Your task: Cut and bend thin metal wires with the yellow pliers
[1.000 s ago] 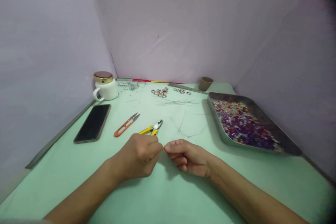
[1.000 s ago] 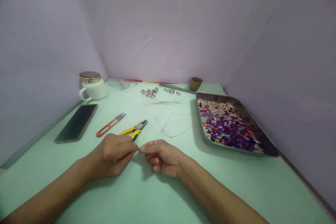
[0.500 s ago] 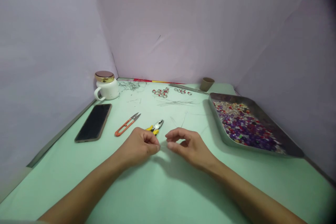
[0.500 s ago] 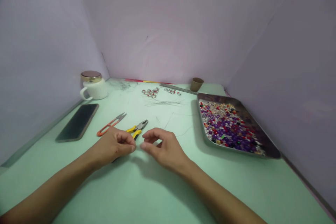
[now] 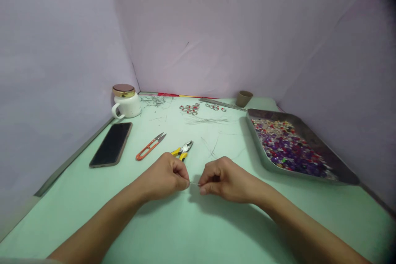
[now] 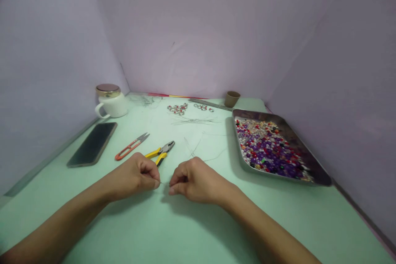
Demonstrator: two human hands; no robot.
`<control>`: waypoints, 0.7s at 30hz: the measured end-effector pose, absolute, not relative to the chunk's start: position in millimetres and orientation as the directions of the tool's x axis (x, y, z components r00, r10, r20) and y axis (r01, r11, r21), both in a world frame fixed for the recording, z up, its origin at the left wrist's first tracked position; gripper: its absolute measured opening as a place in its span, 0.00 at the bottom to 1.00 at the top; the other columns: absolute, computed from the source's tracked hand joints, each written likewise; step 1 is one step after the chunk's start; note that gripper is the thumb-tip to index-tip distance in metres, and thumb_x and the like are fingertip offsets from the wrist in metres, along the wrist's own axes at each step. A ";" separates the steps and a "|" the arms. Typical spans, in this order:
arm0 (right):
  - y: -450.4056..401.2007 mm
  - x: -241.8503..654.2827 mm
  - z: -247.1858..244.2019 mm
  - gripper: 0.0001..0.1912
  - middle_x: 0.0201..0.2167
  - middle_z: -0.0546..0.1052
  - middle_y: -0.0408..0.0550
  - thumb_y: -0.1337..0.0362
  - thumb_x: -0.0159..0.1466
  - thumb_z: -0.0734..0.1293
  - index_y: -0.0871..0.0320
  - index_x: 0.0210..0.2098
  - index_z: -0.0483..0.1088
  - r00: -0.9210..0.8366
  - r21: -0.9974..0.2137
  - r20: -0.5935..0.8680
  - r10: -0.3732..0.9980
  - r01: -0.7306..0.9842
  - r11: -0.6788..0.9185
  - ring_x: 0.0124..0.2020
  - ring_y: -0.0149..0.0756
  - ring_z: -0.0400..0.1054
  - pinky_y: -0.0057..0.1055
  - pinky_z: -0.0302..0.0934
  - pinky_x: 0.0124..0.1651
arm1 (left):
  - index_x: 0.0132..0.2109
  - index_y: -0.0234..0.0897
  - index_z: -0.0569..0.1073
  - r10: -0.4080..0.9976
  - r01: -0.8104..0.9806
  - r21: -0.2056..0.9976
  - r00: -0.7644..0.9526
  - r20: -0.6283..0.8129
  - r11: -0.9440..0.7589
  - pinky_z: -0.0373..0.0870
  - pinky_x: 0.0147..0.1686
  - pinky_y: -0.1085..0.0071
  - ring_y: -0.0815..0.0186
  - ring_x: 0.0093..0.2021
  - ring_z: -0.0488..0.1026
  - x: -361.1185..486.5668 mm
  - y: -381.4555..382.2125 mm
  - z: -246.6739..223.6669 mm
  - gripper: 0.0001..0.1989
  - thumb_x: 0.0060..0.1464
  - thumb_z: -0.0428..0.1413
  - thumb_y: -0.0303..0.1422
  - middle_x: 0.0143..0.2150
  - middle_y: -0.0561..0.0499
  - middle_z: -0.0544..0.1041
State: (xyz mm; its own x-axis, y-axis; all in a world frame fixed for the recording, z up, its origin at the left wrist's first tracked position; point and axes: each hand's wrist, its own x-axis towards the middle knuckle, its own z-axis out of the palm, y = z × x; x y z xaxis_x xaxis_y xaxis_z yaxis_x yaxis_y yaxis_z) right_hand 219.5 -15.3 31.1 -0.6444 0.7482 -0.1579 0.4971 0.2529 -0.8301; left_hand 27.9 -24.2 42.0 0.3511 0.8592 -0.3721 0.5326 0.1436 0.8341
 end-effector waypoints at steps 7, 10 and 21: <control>-18.3 210.6 19.5 0.08 0.19 0.69 0.42 0.62 0.52 0.66 0.62 0.28 0.72 -0.552 -0.934 -0.220 0.805 0.357 -0.010 0.20 0.25 0.59 0.23 0.53 0.23 | 0.21 0.32 0.69 0.844 0.516 0.847 0.390 -0.367 0.130 0.47 0.16 0.77 0.76 0.17 0.52 28.8 -23.5 36.7 0.04 0.37 0.52 0.28 0.15 0.58 0.59; -21.2 206.7 13.1 0.09 0.16 0.66 0.40 0.63 0.55 0.63 0.62 0.25 0.70 -0.574 -0.943 -0.204 0.793 0.333 -0.002 0.18 0.24 0.55 0.22 0.50 0.20 | 0.22 0.32 0.68 0.856 0.532 0.840 0.378 -0.353 0.111 0.47 0.16 0.77 0.76 0.17 0.52 28.9 -23.2 33.4 0.04 0.38 0.52 0.29 0.15 0.58 0.59; -13.0 203.8 4.7 0.09 0.10 0.66 0.37 0.62 0.48 0.67 0.61 0.21 0.65 -0.445 -0.938 -0.301 0.844 -0.022 -0.346 0.12 0.24 0.58 0.23 0.56 0.17 | 0.22 0.33 0.68 0.967 0.519 0.850 0.160 -0.197 0.088 0.54 0.21 0.76 0.74 0.20 0.57 18.8 -9.7 38.0 0.08 0.41 0.54 0.34 0.17 0.58 0.62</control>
State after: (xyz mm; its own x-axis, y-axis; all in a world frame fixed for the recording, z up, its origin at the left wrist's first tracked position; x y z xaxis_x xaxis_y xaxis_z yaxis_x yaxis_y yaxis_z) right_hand 203.8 -13.0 4.7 -0.4448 0.8437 -0.3005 -0.0219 -0.3457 -0.9381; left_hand 18.8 -9.7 38.0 0.1599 0.9672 -0.1973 0.5193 0.0876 0.8501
